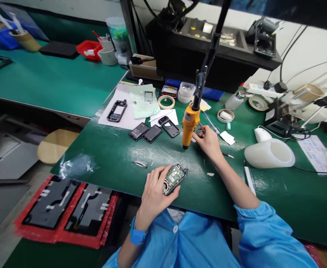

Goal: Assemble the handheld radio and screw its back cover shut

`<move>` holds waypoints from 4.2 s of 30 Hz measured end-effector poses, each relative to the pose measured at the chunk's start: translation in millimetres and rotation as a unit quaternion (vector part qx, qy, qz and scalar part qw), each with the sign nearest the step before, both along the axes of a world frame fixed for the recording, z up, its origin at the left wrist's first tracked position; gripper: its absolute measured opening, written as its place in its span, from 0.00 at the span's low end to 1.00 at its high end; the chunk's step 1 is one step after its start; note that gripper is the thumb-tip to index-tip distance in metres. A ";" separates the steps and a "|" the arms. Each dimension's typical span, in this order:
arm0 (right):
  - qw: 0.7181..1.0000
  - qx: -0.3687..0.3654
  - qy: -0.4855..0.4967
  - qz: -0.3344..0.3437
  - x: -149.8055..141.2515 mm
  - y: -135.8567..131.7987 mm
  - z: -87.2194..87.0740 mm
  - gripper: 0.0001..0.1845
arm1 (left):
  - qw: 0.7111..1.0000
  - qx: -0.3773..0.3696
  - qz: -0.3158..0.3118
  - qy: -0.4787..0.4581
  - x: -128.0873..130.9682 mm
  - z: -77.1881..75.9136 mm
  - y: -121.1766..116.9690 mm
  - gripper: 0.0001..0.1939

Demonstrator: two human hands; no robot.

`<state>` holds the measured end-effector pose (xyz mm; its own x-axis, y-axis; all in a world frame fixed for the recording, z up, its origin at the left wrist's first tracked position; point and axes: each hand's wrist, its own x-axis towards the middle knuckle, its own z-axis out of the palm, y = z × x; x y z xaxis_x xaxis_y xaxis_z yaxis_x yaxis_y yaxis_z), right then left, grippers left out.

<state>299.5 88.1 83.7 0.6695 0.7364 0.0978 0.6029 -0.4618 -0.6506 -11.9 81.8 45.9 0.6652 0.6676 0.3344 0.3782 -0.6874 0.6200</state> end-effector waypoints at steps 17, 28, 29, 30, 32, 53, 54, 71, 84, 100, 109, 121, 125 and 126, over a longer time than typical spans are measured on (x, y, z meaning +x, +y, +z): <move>0.995 0.049 0.085 -0.024 -9.6 -54.0 17.8 0.33 | 0.998 -0.018 -0.055 0.013 -0.8 9.4 2.3 0.39; 0.886 0.059 0.457 0.057 -120.3 -132.3 36.0 0.39 | 0.982 -0.101 -0.045 -0.151 -7.4 10.9 -11.3 0.20; 0.870 0.058 0.485 0.067 -129.2 -132.5 34.8 0.39 | 0.974 -0.108 -0.041 -0.194 -8.1 11.6 -17.1 0.21; 0.855 0.057 0.510 0.074 -137.5 -132.3 33.3 0.40 | 0.967 -0.105 -0.040 -0.229 -8.4 13.2 -23.0 0.23; 0.830 0.057 0.550 0.080 -152.1 -131.8 30.4 0.41 | 0.960 -0.078 -0.037 -0.265 -8.6 19.0 -33.2 0.28; 0.939 0.127 0.315 0.056 -175.8 -163.9 23.8 0.13 | 0.989 0.047 -0.049 -0.132 -19.2 43.8 -49.7 0.16; 0.941 0.119 0.312 0.061 -176.1 -162.5 23.3 0.14 | 0.989 0.046 -0.049 -0.133 -20.4 43.5 -49.9 0.16; 0.870 0.032 0.481 0.104 -169.0 -138.4 13.2 0.36 | 0.989 0.008 -0.058 -0.137 -28.3 31.9 -40.9 0.19; 0.988 0.048 0.140 0.050 -133.4 -130.7 -9.4 0.21 | 0.996 0.048 -0.007 -0.078 -22.5 22.3 -36.7 0.22; 0.998 0.037 -0.020 0.049 -141.6 -149.7 -8.6 0.15 | 0.998 0.014 -0.016 -0.063 -16.1 8.2 -23.3 0.25; 0.992 0.020 -0.109 0.062 -152.6 -121.5 -16.9 0.17 | 0.999 0.001 -0.016 -0.048 -15.1 0.8 -29.6 0.25; 0.987 0.041 -0.128 0.089 -147.1 -136.5 -11.4 0.16 | 0.998 -0.009 -0.013 -0.053 -13.5 2.5 -29.0 0.24; 0.985 0.042 -0.158 0.059 -129.7 -160.9 -8.4 0.11 | 0.999 -0.003 -0.010 -0.042 -11.6 8.5 -29.0 0.22; 0.983 0.041 -0.170 0.048 -124.9 -167.2 -10.5 0.10 | 0.999 0.000 -0.008 -0.036 -11.1 10.2 -28.8 0.22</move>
